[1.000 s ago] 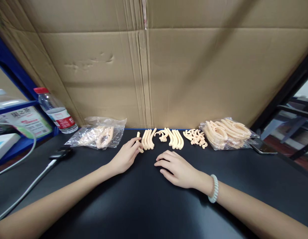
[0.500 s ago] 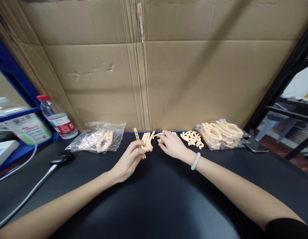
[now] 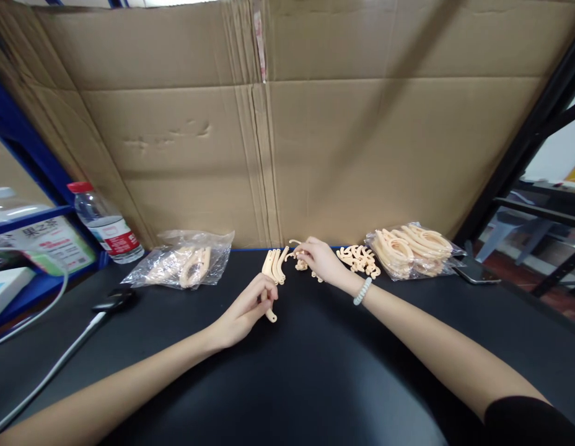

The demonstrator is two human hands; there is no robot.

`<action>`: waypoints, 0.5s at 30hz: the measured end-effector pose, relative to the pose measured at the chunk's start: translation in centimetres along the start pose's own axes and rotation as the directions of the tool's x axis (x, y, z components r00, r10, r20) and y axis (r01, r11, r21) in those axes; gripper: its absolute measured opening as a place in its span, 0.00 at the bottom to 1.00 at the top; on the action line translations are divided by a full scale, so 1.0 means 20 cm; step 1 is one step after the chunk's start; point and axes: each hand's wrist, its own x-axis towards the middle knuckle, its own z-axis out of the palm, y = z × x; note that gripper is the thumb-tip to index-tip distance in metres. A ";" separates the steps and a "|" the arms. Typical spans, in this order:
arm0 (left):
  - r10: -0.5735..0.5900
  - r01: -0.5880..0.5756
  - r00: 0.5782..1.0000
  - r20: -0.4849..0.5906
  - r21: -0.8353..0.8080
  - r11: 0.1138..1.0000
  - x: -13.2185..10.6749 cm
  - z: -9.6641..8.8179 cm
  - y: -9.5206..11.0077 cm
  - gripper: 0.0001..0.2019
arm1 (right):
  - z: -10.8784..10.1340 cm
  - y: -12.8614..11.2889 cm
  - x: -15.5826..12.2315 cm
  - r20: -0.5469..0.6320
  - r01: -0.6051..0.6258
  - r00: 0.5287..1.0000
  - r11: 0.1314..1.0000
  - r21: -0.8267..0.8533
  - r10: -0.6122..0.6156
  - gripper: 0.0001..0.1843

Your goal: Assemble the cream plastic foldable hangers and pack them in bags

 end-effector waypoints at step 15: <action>-0.081 0.069 0.995 -0.059 -0.190 0.979 0.04 -0.01 0.07 0.40 | -0.07 -0.24 -0.40 0.144 -0.372 0.899 0.548 0.749 0.413 0.17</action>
